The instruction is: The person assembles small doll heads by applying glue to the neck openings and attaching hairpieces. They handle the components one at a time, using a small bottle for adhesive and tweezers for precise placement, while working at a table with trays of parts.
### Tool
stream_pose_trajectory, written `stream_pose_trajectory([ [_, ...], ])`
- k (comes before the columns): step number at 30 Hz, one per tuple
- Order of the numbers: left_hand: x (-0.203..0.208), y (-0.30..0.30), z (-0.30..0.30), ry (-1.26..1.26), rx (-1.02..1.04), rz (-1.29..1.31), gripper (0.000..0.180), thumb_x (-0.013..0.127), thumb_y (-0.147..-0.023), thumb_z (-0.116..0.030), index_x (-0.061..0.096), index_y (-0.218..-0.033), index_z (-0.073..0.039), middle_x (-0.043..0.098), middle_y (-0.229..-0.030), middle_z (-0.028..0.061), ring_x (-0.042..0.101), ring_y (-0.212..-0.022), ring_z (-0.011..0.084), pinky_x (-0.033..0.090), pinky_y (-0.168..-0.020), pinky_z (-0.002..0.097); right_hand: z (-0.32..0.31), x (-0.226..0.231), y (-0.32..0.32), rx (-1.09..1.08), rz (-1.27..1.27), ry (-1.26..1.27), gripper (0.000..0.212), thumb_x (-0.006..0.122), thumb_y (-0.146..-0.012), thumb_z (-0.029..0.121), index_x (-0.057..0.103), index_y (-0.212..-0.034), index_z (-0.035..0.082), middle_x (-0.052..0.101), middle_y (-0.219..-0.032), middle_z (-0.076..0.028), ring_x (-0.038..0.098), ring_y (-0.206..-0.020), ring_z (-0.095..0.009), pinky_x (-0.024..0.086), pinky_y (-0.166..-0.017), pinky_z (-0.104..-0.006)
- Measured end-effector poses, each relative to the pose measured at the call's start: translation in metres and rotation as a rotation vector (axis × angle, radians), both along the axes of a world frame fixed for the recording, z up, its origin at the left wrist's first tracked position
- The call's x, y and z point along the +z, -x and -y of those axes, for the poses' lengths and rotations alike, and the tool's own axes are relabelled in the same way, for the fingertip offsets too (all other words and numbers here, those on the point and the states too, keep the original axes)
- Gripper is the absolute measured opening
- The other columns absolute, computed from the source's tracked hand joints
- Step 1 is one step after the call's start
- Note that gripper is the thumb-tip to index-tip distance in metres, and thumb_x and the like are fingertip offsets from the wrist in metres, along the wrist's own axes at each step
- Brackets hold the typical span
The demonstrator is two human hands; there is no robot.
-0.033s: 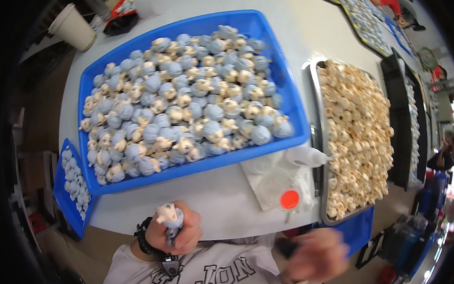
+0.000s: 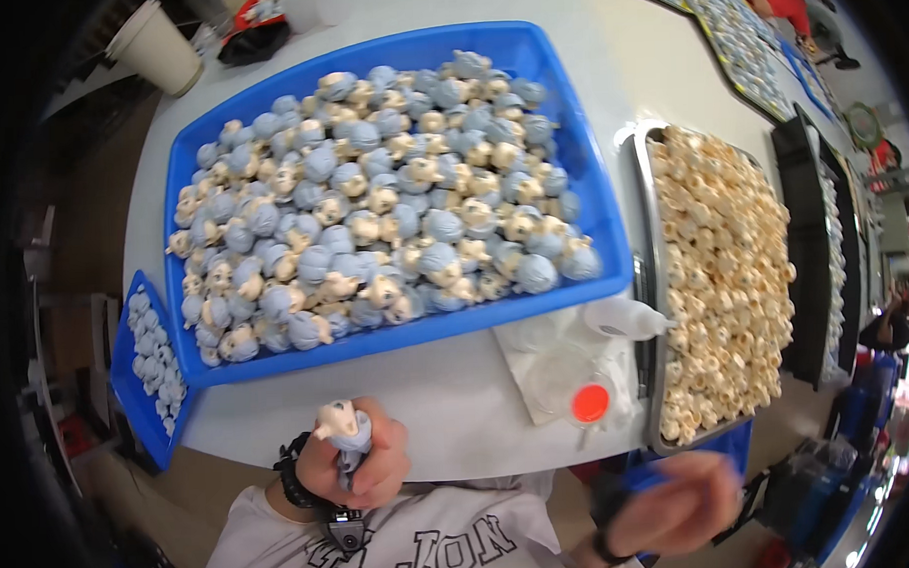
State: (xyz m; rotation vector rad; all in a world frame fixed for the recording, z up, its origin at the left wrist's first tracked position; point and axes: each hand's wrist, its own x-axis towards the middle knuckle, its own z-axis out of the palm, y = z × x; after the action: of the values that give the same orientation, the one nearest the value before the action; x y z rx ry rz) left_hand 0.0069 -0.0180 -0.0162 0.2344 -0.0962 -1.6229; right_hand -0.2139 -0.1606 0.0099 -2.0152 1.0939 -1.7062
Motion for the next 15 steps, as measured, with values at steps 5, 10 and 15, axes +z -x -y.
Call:
stream_pose_trajectory([
  [5,-0.004,0.001,0.002,0.15,0.018,-0.111,0.041,0.048,-0.091,-0.036,0.044,-0.111,0.0,0.047,-0.069,0.0054,0.043,-0.051,0.0117,0.036,-0.041,0.0223,0.036,0.014,0.052,-0.209,-0.839,-0.302,0.027,0.054,-0.083,0.008,0.056,-0.109,-0.001,0.055,-0.103,-0.013,0.054,-0.088,-0.024,0.041,-0.069,-0.0287],
  [10,0.0,-0.003,0.002,0.105,0.033,-0.187,0.042,0.045,-0.092,-0.039,0.045,-0.113,-0.003,0.045,-0.066,0.0031,0.042,-0.053,0.0113,0.037,-0.042,0.0227,0.031,-0.006,0.051,-0.098,-0.906,-0.41,0.029,0.058,-0.078,0.002,0.057,-0.107,0.001,0.054,-0.104,-0.013,0.052,-0.096,-0.028,0.041,-0.08,-0.0353],
  [15,0.044,-0.029,-0.001,0.134,0.336,-0.187,0.054,0.038,-0.094,-0.04,0.034,-0.129,0.001,0.037,-0.061,-0.0001,0.039,-0.052,0.0098,0.036,-0.043,0.0227,0.036,-0.002,0.047,-0.038,-0.926,-0.381,0.029,0.059,-0.075,-0.001,0.058,-0.104,0.001,0.054,-0.1,-0.013,0.051,-0.094,-0.029,0.041,-0.08,-0.0355],
])
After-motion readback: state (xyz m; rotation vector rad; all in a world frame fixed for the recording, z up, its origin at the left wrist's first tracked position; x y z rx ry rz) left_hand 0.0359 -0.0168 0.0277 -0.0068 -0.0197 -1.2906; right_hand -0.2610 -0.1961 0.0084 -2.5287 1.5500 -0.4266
